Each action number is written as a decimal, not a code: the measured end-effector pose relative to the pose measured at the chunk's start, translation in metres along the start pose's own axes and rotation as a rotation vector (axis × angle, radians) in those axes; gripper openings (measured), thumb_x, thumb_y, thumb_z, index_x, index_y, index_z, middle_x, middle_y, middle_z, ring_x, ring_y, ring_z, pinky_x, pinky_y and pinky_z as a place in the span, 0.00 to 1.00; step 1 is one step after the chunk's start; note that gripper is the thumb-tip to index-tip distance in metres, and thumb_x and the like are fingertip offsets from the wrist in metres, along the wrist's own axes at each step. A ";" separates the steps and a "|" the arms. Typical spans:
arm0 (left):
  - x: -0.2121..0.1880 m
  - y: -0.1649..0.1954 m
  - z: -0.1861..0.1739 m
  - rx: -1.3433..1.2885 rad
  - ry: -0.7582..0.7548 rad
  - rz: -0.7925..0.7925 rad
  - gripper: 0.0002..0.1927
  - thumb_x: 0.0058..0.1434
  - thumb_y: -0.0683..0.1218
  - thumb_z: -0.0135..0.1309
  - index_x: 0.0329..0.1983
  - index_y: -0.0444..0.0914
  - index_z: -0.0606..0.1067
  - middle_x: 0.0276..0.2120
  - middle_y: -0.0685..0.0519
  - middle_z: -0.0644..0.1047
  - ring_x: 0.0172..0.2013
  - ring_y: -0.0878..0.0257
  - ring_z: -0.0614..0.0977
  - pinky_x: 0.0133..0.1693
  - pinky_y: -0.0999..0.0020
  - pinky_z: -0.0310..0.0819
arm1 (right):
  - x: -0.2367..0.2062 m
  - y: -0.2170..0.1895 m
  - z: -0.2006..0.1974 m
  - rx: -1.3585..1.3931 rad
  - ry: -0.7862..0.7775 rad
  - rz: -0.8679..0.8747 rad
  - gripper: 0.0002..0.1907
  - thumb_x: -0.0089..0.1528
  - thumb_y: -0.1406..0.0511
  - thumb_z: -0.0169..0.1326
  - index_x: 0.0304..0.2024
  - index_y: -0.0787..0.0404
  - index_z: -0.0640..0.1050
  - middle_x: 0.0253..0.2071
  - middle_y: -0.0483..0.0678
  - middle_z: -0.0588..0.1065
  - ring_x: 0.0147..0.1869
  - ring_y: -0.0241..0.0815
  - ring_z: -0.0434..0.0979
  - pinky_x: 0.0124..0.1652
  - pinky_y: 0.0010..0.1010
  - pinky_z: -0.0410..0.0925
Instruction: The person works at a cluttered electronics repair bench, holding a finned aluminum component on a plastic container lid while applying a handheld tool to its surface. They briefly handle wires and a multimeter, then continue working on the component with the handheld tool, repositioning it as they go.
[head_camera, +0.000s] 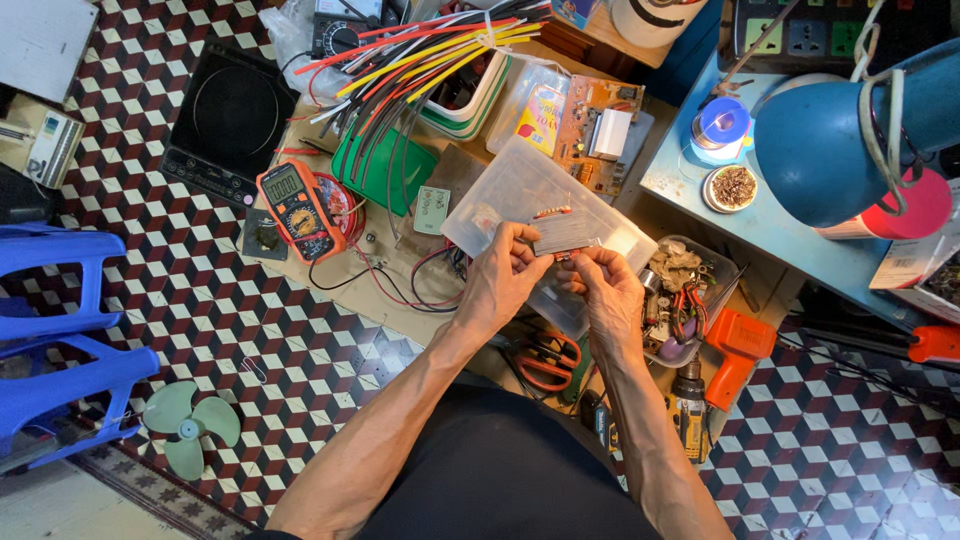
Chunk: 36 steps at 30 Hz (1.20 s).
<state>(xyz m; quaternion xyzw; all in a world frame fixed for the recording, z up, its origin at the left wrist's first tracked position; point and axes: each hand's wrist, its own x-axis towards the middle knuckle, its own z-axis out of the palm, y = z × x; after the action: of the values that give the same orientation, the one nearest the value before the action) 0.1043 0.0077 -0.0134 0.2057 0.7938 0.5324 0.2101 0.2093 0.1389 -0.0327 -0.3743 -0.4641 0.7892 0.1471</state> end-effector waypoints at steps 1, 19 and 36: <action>0.001 0.000 0.000 0.005 0.004 0.003 0.20 0.60 0.47 0.64 0.50 0.36 0.70 0.28 0.53 0.78 0.27 0.63 0.80 0.31 0.67 0.77 | 0.000 0.001 0.001 -0.017 0.008 -0.001 0.11 0.66 0.65 0.58 0.46 0.67 0.76 0.38 0.50 0.79 0.39 0.36 0.80 0.39 0.24 0.73; 0.013 0.013 -0.005 0.280 -0.040 0.101 0.27 0.57 0.49 0.65 0.58 0.44 0.69 0.24 0.53 0.77 0.26 0.53 0.83 0.29 0.57 0.76 | 0.005 0.004 0.002 -0.053 0.051 -0.022 0.10 0.66 0.65 0.58 0.43 0.68 0.76 0.37 0.51 0.80 0.36 0.36 0.81 0.36 0.23 0.73; -0.016 -0.013 0.005 0.024 0.123 -0.030 0.19 0.66 0.45 0.53 0.59 0.38 0.70 0.37 0.44 0.80 0.36 0.48 0.84 0.38 0.56 0.78 | -0.010 -0.024 0.017 -0.702 0.295 -0.408 0.14 0.73 0.61 0.46 0.52 0.65 0.74 0.41 0.53 0.77 0.43 0.43 0.79 0.40 0.33 0.72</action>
<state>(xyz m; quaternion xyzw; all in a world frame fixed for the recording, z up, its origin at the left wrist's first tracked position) 0.1190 -0.0023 -0.0256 0.1632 0.8146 0.5311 0.1663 0.2006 0.1353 -0.0031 -0.4111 -0.7430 0.4760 0.2288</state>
